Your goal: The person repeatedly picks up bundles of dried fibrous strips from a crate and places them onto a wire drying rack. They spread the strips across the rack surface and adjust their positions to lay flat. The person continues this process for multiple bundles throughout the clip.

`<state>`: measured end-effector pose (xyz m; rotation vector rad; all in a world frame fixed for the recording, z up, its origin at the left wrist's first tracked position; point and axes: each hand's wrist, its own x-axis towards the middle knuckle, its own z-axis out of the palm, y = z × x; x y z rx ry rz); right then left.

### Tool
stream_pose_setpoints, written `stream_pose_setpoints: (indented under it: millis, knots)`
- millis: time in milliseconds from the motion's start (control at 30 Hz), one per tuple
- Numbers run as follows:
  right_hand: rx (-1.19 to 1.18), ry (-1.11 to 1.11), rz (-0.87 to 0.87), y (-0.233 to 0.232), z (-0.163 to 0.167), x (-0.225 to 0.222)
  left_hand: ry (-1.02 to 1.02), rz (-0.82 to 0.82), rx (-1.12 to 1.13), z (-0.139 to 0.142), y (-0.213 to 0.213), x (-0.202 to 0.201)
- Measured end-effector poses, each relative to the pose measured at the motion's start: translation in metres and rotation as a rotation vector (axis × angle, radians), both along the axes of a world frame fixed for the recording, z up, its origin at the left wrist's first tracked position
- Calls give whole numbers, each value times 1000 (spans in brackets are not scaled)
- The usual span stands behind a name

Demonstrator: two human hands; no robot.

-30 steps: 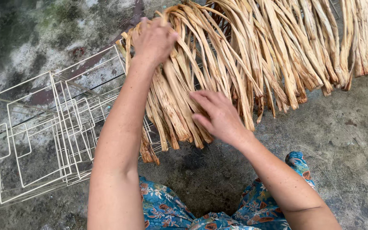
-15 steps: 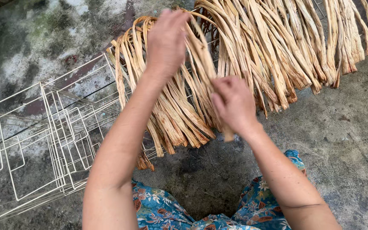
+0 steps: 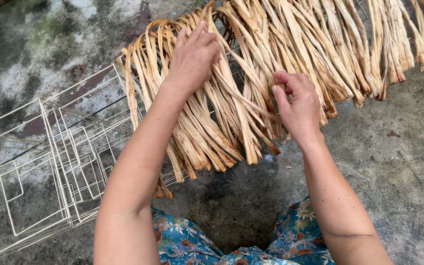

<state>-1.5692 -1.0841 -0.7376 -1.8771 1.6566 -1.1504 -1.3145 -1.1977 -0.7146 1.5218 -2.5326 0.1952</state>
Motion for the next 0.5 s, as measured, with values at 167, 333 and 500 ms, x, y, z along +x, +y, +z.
stream_pose_setpoints:
  millis: [167,333,500]
  knots:
    - [-6,306,-56,-9,-10,-4,323,-117,-56,-7,14,-6]
    - [166,324,-29,-8,-8,8,288,-295,-233,-15,28,-51]
    - [158,109,235,12,2,27,310,73,54,-10,31,-69]
